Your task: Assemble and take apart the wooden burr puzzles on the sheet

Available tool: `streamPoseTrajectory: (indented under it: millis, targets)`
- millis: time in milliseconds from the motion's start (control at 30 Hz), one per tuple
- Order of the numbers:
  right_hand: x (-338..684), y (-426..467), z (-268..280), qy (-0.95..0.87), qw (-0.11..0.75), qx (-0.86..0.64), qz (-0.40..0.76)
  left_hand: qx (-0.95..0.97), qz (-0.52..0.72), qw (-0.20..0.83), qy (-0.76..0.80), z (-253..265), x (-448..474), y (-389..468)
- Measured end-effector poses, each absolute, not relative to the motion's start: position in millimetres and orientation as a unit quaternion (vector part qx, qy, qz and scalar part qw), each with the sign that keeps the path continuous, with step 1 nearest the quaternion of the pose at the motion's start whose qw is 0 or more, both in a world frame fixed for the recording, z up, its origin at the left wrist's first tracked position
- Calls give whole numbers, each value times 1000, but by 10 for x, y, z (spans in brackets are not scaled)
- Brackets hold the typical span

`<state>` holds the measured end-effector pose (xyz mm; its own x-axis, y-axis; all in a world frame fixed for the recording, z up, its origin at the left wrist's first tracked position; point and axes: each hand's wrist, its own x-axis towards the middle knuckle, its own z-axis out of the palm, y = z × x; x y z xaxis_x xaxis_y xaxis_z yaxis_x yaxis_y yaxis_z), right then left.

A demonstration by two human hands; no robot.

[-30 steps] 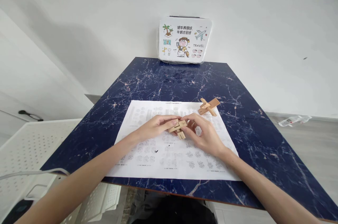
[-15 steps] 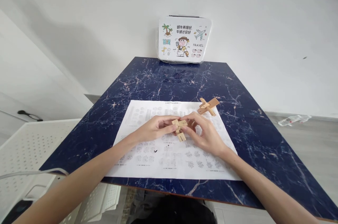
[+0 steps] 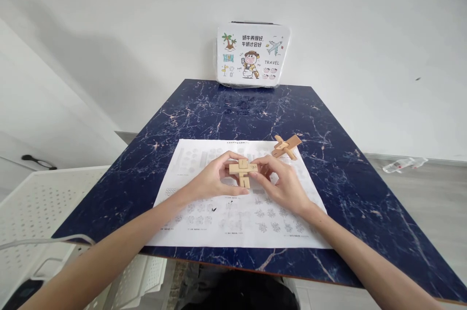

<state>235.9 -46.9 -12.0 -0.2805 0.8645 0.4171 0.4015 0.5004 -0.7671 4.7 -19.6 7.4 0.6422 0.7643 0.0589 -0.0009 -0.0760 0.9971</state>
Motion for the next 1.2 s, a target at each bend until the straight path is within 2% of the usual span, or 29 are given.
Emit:
streamPoseTrajectory:
  millis: [300,567,800,900,1033,1200]
  targets:
    - [2378,-468,-131,-764,423,-414,259,664,299,632,265,37,19,-177]
    - [2402,-429,-121,-743,426,-410,315,673,317,609,275,33,12,-161]
    - [2440,-323,-278,-789,389,-455,139,638,395,560,351,22,25,-104]
    - [2449,-303,-340,-808,362,-449,116,634,402,548,369,33,30,-97]
    - [2441,-320,-306,-796,348,-466,168,639,398,535,383,48,33,-100]
    - [2423,-347,-179,-712,377,-487,338,650,390,523,391,72,36,-109]
